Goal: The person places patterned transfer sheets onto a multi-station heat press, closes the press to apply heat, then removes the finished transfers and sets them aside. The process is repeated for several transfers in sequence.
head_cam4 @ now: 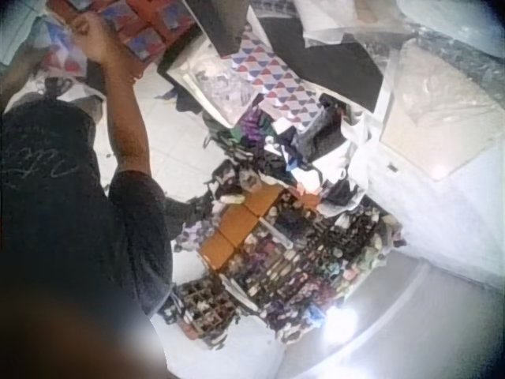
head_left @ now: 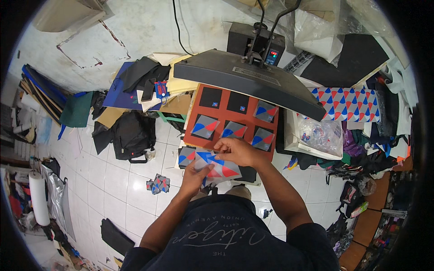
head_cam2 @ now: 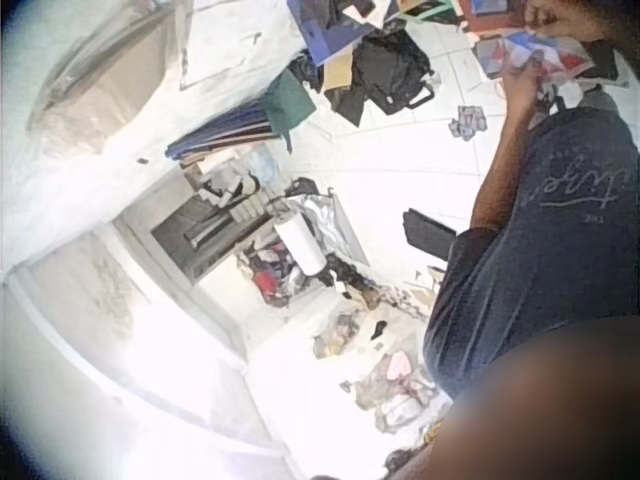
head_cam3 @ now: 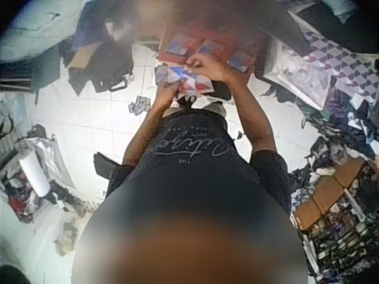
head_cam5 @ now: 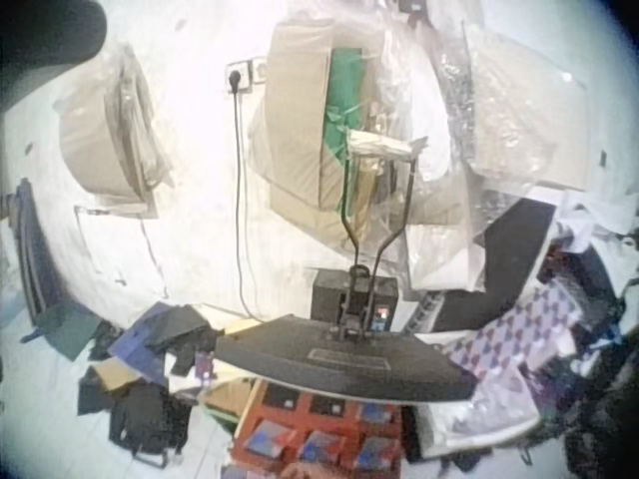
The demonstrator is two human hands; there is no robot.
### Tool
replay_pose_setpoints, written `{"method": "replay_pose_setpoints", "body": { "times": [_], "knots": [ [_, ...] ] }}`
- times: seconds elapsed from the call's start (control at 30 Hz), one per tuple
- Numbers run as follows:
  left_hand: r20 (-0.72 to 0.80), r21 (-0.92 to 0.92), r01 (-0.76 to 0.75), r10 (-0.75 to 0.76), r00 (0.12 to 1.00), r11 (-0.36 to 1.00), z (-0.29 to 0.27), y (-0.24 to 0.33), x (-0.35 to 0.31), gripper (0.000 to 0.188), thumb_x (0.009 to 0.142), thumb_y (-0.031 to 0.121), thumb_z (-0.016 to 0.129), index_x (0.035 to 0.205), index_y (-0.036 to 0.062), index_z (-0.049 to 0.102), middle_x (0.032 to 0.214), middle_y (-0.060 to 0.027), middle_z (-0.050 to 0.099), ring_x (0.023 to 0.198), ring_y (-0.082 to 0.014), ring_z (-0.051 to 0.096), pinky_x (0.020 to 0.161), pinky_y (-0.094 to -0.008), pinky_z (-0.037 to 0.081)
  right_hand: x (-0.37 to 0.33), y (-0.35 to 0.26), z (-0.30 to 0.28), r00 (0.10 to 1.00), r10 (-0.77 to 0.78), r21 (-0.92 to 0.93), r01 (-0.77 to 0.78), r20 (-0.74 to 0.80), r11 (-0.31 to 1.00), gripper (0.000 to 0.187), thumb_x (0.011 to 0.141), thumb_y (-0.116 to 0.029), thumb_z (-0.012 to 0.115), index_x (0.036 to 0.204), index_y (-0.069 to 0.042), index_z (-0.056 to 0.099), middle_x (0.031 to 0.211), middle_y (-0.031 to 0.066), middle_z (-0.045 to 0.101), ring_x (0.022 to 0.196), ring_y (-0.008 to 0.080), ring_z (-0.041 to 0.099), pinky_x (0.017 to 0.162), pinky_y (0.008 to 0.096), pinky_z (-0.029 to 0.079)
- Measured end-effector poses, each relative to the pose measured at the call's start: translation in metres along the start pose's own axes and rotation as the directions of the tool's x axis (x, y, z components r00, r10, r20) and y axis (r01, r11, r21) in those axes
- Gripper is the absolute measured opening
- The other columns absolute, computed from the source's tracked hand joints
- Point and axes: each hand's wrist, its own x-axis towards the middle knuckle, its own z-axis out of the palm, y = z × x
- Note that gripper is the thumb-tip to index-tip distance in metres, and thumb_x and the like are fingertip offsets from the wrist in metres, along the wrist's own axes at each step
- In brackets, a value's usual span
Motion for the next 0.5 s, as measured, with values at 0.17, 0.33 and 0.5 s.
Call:
{"method": "replay_pose_setpoints", "body": {
  "times": [0.17,0.33,0.5],
  "knots": [
    [-0.179,-0.098,-0.002,-0.016,0.984,0.995,-0.003,-0.003,0.002,0.019,0.091,0.008,0.067,0.109,0.0025,0.063,0.098,-0.0064,0.069,0.085,-0.0138,0.065,0.075,-0.0295,0.053,-0.016,0.021,0.013,0.959,0.017,0.096,0.010,-0.281,0.995,0.030,0.087,-0.018,0.073,0.108,0.000,0.063,0.087,0.0065,0.066,0.079,0.0130,0.063,0.072,0.0281,0.051],
    [-0.261,-0.118,-0.078,0.045,0.964,0.990,-0.003,-0.003,0.003,0.019,0.092,0.010,0.067,0.109,0.0025,0.062,0.099,-0.0072,0.069,0.086,-0.0145,0.065,0.075,-0.0304,0.053,-0.038,0.051,0.025,0.950,0.181,0.292,-0.102,-0.256,0.951,0.031,0.087,-0.022,0.073,0.104,0.002,0.063,0.089,0.0087,0.067,0.079,0.0151,0.064,0.071,0.0288,0.051],
    [-0.295,-0.138,-0.102,0.057,0.954,0.985,0.000,-0.003,0.004,0.018,0.092,0.011,0.067,0.108,0.0028,0.063,0.099,-0.0066,0.069,0.087,-0.0144,0.065,0.077,-0.0308,0.052,-0.036,0.040,0.031,0.931,0.273,0.512,-0.118,-0.241,0.851,0.019,0.090,-0.019,0.069,0.100,-0.003,0.065,0.080,0.0009,0.064,0.068,0.0056,0.059,0.049,0.0193,0.040]
  ]
}}
